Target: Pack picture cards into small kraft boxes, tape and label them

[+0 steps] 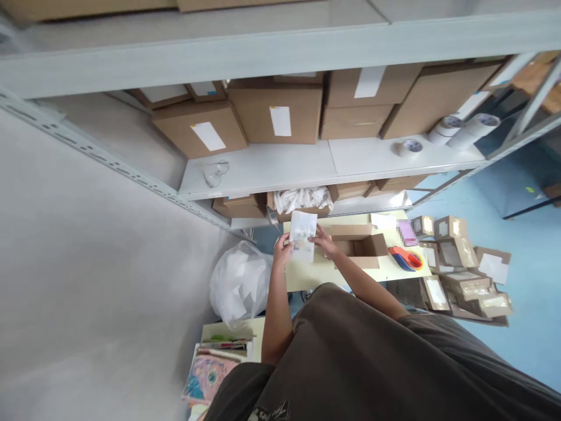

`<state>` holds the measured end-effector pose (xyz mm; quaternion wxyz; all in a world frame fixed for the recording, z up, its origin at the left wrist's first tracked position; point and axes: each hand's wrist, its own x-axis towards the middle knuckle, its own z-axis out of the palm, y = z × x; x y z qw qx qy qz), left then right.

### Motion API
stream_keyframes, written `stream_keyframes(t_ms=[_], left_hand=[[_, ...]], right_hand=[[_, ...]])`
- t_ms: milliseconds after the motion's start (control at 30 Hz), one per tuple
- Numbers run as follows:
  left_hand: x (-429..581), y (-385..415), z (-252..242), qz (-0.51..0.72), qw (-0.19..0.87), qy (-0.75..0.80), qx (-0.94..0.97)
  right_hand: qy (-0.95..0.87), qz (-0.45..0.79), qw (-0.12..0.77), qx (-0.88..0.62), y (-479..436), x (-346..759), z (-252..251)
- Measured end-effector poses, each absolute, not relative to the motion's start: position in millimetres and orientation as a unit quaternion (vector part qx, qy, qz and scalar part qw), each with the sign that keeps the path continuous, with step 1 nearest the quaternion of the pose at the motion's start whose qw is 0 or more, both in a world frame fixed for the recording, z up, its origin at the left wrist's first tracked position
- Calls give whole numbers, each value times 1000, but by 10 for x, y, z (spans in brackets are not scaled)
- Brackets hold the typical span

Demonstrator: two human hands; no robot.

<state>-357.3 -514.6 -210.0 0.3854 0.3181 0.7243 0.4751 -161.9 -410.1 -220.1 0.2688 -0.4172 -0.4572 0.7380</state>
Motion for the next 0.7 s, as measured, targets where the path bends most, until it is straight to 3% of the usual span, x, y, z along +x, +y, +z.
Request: stream_keyframes(t_ms=[400,700], left_hand=[[-1738,-4325,-2050,486,447,680,318],[-770,-4361,-2237,425,516,713,213]], right_hand=[[-442,637,391,-495,-3656,261,-2048],[-697,418,236,-532,-3107,821,-2037]])
